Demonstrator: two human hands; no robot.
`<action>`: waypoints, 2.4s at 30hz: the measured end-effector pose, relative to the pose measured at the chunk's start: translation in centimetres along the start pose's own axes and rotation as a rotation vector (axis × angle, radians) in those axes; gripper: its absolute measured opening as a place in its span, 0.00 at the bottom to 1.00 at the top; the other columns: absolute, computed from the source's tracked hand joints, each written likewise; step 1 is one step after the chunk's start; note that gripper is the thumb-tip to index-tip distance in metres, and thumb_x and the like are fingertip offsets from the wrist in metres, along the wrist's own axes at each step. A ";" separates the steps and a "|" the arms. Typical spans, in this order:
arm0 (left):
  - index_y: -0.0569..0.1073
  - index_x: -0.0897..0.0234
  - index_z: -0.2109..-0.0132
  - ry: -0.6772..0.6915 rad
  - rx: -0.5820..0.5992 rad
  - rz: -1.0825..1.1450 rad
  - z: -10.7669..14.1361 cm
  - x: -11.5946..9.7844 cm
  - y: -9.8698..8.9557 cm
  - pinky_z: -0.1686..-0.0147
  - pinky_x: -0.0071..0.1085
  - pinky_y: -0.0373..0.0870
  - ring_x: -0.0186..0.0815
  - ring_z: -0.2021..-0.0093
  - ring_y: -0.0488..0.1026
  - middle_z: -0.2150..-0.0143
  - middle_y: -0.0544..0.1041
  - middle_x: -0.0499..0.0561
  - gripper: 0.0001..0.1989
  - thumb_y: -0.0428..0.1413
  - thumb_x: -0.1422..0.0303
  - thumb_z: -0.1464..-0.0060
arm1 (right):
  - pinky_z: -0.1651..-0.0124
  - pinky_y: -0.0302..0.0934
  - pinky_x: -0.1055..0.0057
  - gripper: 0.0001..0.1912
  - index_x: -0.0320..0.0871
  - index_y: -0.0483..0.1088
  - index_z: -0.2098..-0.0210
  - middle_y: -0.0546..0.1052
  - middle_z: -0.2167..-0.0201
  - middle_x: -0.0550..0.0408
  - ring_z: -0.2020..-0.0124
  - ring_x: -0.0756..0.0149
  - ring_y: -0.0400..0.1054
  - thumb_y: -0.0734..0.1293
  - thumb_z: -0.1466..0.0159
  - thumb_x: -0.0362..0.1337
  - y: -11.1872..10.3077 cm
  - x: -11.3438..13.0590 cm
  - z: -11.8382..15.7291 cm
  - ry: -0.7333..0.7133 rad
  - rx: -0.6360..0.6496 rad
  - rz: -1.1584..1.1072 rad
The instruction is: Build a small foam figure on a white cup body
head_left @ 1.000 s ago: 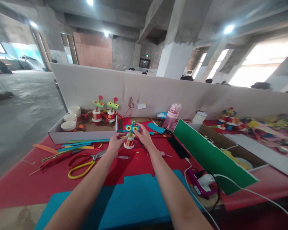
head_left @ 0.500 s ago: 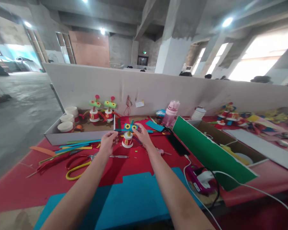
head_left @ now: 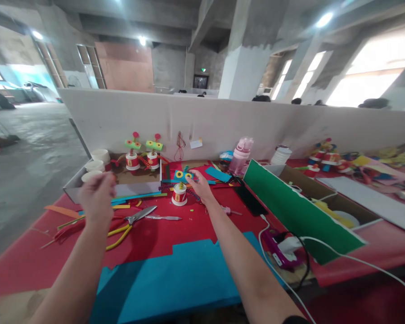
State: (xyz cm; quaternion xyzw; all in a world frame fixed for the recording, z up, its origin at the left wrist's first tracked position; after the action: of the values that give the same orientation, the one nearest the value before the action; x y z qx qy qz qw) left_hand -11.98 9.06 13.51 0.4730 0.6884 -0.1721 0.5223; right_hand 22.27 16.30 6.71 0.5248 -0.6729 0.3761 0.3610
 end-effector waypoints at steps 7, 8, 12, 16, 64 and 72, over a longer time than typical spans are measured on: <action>0.73 0.64 0.51 -0.025 0.547 -0.398 5.5 5.4 8.7 0.78 0.25 0.62 0.29 0.78 0.67 0.67 0.76 0.48 0.21 0.58 0.65 0.53 | 0.47 0.64 0.62 0.24 0.44 0.68 0.50 0.73 0.48 0.48 0.46 0.58 0.67 0.71 0.44 0.45 -0.1 -0.8 0.0 -0.033 0.028 -0.002; 0.71 0.64 0.48 -0.103 0.577 -0.359 5.9 6.7 9.5 0.79 0.25 0.63 0.29 0.77 0.69 0.61 0.77 0.51 0.24 0.58 0.65 0.54 | 0.48 0.64 0.62 0.25 0.44 0.67 0.50 0.73 0.49 0.48 0.47 0.59 0.67 0.71 0.44 0.45 -0.2 -1.1 0.2 -0.019 0.031 0.012; 0.72 0.63 0.49 -0.194 0.629 -0.354 6.9 9.9 11.8 0.70 0.29 0.69 0.35 0.68 0.74 0.57 0.78 0.55 0.29 0.65 0.68 0.62 | 0.50 0.66 0.63 0.27 0.43 0.68 0.50 0.75 0.50 0.48 0.53 0.62 0.72 0.73 0.46 0.44 -0.4 -2.5 0.8 0.068 0.062 0.004; 0.74 0.65 0.51 0.000 0.751 -0.503 7.7 10.6 14.4 0.51 0.36 0.68 0.44 0.51 0.73 0.51 0.76 0.57 0.27 0.66 0.71 0.62 | 0.52 0.67 0.64 0.21 0.42 0.72 0.55 0.78 0.55 0.49 0.59 0.63 0.73 0.73 0.47 0.41 -0.3 -2.9 1.0 0.099 0.113 0.066; 0.71 0.70 0.44 0.071 0.836 -0.700 6.5 11.3 15.3 0.48 0.37 0.66 0.49 0.46 0.72 0.45 0.74 0.64 0.34 0.66 0.61 0.59 | 0.65 0.65 0.67 0.12 0.47 0.76 0.71 0.80 0.72 0.53 0.69 0.58 0.74 0.66 0.41 0.46 -8.2 4.3 17.0 0.248 0.074 0.391; 0.74 0.60 0.47 0.113 0.728 -0.595 7.1 8.5 9.7 0.59 0.34 0.71 0.41 0.63 0.76 0.51 0.78 0.55 0.29 0.65 0.66 0.60 | 0.64 0.62 0.70 0.07 0.49 0.77 0.71 0.79 0.71 0.56 0.68 0.62 0.72 0.67 0.39 0.40 0.2 7.2 21.5 0.252 0.389 0.212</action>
State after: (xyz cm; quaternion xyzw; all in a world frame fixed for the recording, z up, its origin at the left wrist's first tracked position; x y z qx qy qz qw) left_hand -0.03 12.68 5.70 0.4163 0.7161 -0.5185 0.2124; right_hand 18.79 -5.84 3.20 0.4600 -0.5886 0.5968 0.2928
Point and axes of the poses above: each hand's wrist, its own z-axis away from the middle knuckle, its own y-axis out of the palm, x = y × z, the point moved 7 cm from there along -z, towards the middle knuckle
